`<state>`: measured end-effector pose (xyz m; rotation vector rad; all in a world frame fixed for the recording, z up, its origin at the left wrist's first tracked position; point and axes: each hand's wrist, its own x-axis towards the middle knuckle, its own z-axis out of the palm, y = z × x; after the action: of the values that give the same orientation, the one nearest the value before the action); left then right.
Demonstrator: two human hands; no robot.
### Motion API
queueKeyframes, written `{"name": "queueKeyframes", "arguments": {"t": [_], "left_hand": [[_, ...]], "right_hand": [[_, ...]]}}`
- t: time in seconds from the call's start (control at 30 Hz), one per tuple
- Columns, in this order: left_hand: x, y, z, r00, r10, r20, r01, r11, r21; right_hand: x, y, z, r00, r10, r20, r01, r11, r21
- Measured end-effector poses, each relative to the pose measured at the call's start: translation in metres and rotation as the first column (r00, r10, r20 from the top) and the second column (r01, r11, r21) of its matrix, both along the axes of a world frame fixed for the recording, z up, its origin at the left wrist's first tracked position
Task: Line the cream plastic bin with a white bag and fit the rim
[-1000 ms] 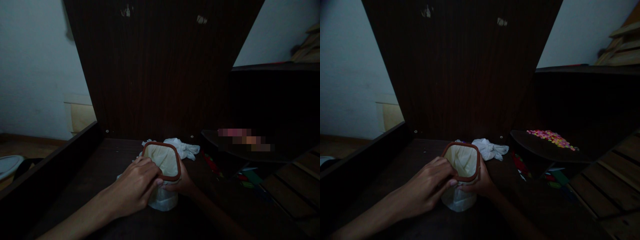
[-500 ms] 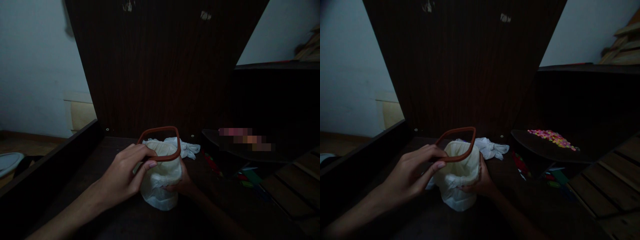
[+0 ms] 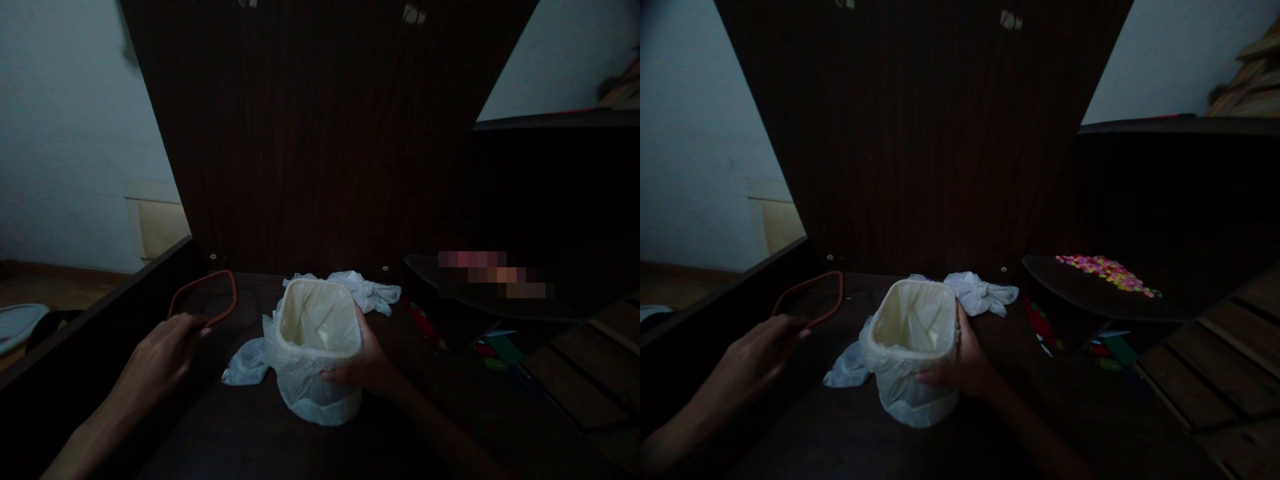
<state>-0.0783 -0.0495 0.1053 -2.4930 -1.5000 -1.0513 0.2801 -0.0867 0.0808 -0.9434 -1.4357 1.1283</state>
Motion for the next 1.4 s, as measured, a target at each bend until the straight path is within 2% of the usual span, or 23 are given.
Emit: {"name": "queueKeyframes", "arguments": {"t": [0.13, 0.3, 0.47, 0.6, 0.7, 0.77, 0.9, 1.0, 1.07, 1.23, 1.33, 1.4], "left_hand": [[-0.019, -0.007, -0.028, 0.998, -0.046, -0.041, 0.046, 0.999, -0.021], [-0.032, -0.007, -0.048, 0.989, -0.119, -0.087, 0.119, 0.993, -0.005], [-0.037, -0.003, -0.057, 0.976, -0.161, -0.147, 0.157, 0.987, -0.038], [-0.035, -0.007, -0.055, 0.967, -0.184, -0.178, 0.177, 0.983, -0.058], [-0.033, -0.011, -0.050, 0.964, -0.179, -0.199, 0.172, 0.984, -0.054], [-0.032, -0.014, -0.046, 0.959, -0.175, -0.221, 0.166, 0.984, -0.058], [-0.028, -0.017, -0.037, 0.954, -0.140, -0.264, 0.124, 0.989, -0.077], [-0.018, -0.020, -0.028, 0.956, -0.141, -0.259, 0.121, 0.988, -0.094], [-0.007, -0.022, -0.019, 0.963, -0.164, -0.215, 0.143, 0.983, -0.113], [0.035, -0.022, 0.016, 0.960, -0.265, -0.092, 0.255, 0.961, -0.110], [0.063, -0.018, 0.040, 0.926, -0.361, -0.112, 0.342, 0.926, -0.160], [0.078, -0.015, 0.052, 0.913, -0.366, -0.182, 0.330, 0.922, -0.201]], "right_hand": [[0.013, -0.003, -0.002, 0.999, 0.039, 0.030, -0.038, 0.999, -0.029], [0.039, -0.008, -0.012, 0.977, 0.023, 0.210, -0.027, 1.000, 0.014], [0.064, -0.016, -0.021, 0.958, -0.028, 0.286, 0.018, 0.999, 0.037], [0.078, -0.026, -0.019, 0.897, -0.021, 0.441, 0.064, 0.995, -0.081], [0.079, -0.033, -0.019, 0.782, 0.020, 0.623, 0.102, 0.982, -0.159], [0.074, -0.036, -0.022, 0.745, 0.022, 0.666, 0.111, 0.981, -0.157], [0.057, -0.039, -0.020, 0.818, 0.004, 0.575, 0.128, 0.974, -0.189], [0.047, -0.037, -0.011, 0.899, 0.007, 0.438, 0.084, 0.979, -0.188], [0.044, -0.036, -0.003, 0.921, -0.019, 0.389, 0.094, 0.980, -0.175], [0.038, -0.037, 0.015, 0.915, -0.083, 0.395, 0.136, 0.985, -0.108], [0.035, -0.040, 0.019, 0.874, -0.149, 0.462, 0.193, 0.980, -0.050], [0.032, -0.041, 0.020, 0.851, -0.180, 0.494, 0.210, 0.978, -0.007]]}}
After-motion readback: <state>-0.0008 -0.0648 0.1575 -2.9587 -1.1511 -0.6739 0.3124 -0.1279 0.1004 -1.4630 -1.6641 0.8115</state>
